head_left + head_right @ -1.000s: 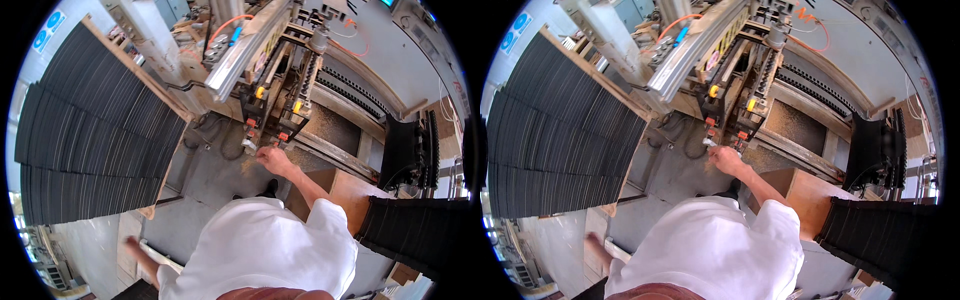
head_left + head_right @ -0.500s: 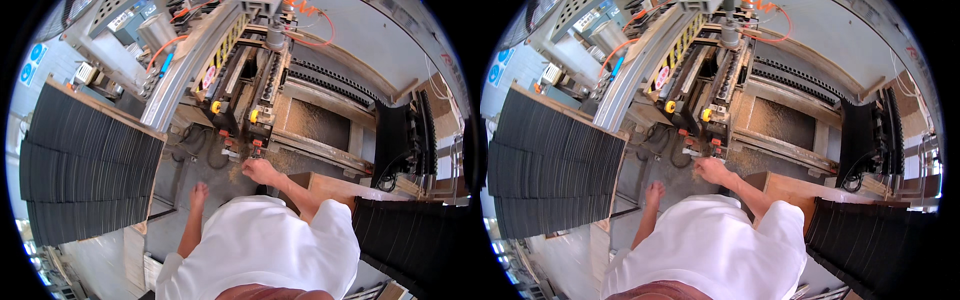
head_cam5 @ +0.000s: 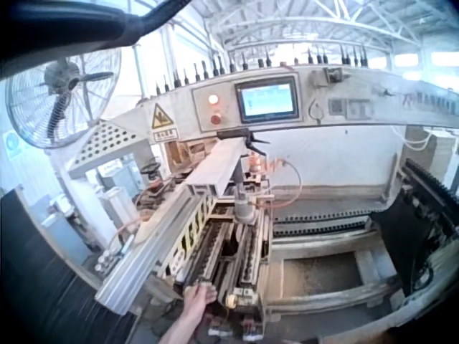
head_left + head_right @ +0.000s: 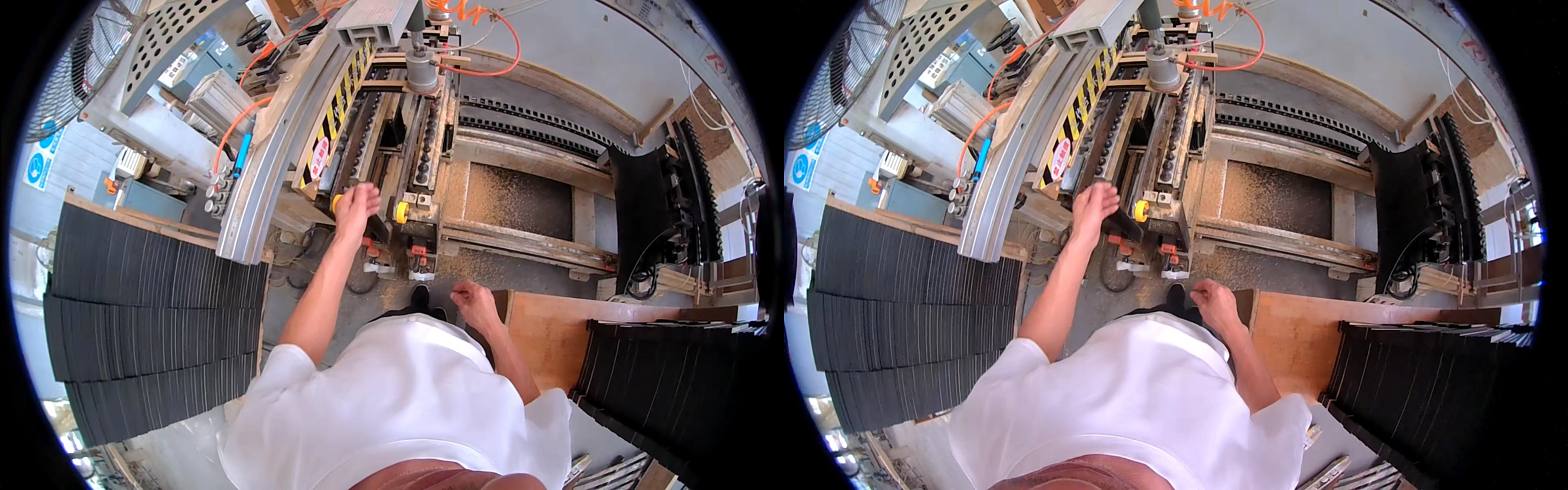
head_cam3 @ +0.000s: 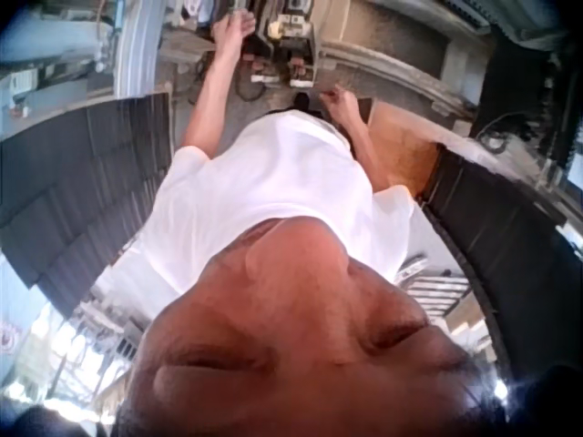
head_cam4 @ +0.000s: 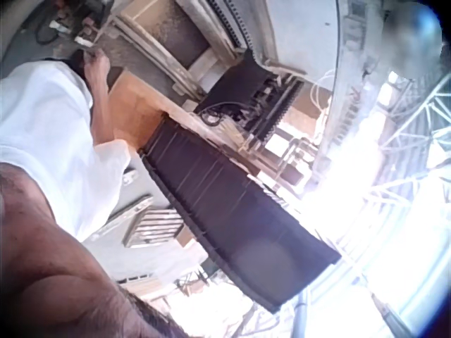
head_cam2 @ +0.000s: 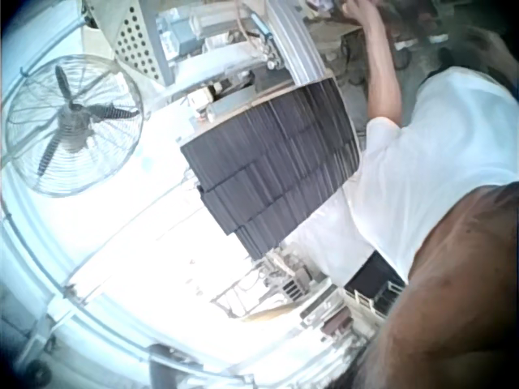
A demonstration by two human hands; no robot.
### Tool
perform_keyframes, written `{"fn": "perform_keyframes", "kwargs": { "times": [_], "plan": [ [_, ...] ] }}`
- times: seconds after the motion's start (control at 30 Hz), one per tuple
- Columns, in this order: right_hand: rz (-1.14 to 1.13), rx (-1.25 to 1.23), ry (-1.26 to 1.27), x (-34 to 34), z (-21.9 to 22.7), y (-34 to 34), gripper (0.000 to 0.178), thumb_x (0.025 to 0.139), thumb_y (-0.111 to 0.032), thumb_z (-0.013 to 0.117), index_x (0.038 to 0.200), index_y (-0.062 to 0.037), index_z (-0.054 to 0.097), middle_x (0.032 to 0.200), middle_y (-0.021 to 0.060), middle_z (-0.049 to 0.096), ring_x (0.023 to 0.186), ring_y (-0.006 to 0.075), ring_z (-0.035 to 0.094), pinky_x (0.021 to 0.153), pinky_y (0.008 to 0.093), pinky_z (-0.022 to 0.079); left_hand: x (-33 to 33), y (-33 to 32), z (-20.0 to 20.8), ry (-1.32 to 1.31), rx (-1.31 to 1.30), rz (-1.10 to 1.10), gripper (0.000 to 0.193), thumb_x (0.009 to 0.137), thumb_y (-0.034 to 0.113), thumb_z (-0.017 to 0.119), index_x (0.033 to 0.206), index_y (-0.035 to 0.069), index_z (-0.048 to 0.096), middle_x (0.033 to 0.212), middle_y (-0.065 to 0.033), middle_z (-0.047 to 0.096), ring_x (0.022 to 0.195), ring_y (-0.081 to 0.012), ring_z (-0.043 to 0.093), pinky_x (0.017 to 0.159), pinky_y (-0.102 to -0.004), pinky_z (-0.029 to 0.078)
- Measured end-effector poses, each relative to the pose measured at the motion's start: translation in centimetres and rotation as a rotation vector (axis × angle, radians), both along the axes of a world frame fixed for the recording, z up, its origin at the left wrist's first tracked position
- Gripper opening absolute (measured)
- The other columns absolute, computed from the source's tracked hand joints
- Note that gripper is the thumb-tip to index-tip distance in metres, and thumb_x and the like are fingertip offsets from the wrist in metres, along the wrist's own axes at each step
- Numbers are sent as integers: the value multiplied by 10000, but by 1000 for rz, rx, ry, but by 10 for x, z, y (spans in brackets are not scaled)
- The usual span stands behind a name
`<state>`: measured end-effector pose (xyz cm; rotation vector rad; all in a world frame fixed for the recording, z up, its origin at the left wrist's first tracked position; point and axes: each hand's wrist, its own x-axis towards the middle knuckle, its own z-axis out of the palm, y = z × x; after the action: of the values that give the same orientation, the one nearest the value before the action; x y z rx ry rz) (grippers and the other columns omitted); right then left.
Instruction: The person repeatedly picks up small wooden frames from a stack, places them into a machine jig, and removes them after processing. The frames are then stacked on a nearby surface. The task involves continuous handling of the frames and interaction with the machine.
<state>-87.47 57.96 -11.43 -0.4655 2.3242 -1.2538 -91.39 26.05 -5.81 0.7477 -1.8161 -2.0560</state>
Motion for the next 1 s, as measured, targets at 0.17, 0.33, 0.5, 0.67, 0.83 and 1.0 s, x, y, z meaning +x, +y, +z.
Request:
{"fn": "perform_keyframes", "kwargs": {
  "times": [0.17, 0.33, 0.5, 0.67, 0.83, 1.0],
  "plan": [
    [-171, -46, 25, -6, 1, 1, 179, 800, -113, 644, 928, 12, 636, 842, 162, 680, 802, 267, 671, 718, 343, 518, -103, -20, -7, 49, -27, 62, 352, 955, 294, 464, 1090, -10, 577, 1006, -105, 640, 892, -184, 626, 796, -312, 504],
    [-288, -67, 24, -4, 18, -4, 191, 816, -103, 633, 952, 30, 634, 854, 166, 677, 805, 243, 668, 735, 330, 514, -199, -56, -24, -108, -461, -1, 314, 867, 180, 472, 979, -81, 606, 931, -197, 647, 935, -315, 612, 810, -390, 456],
    [-475, 20, -63, 10, 33, 0, 216, 822, -110, 630, 974, 44, 632, 869, 160, 675, 823, 215, 652, 754, 309, 503, -262, -62, -16, -218, -408, 59, 335, 764, 92, 460, 992, -111, 597, 1067, -299, 600, 1048, -401, 574, 887, -410, 436],
    [-522, 9, -102, 7, 21, 5, 217, 820, -111, 631, 973, 44, 632, 863, 152, 673, 817, 201, 645, 753, 303, 499, -308, -97, -22, -298, -343, 6, 460, 815, 165, 505, 1203, -81, 482, 1219, -280, 523, 1144, -399, 506, 938, -438, 411],
    [-493, -1, -77, -17, 19, 7, 212, 821, -104, 635, 980, 37, 630, 865, 145, 673, 815, 194, 645, 748, 299, 500, -322, -95, -19, -251, -222, 79, 367, 844, 105, 456, 1154, -92, 455, 961, -163, 542, 761, -261, 528, 775, -388, 475],
    [-431, 2, -15, -46, 11, 19, 200, 822, -95, 630, 980, 27, 634, 875, 152, 679, 818, 206, 656, 745, 305, 508, -334, -110, -41, -23, 482, 265, 194, 892, 175, 519, 946, 3, 448, 810, -74, 421, 719, -220, 436, 923, -493, 446]
  ]
}}
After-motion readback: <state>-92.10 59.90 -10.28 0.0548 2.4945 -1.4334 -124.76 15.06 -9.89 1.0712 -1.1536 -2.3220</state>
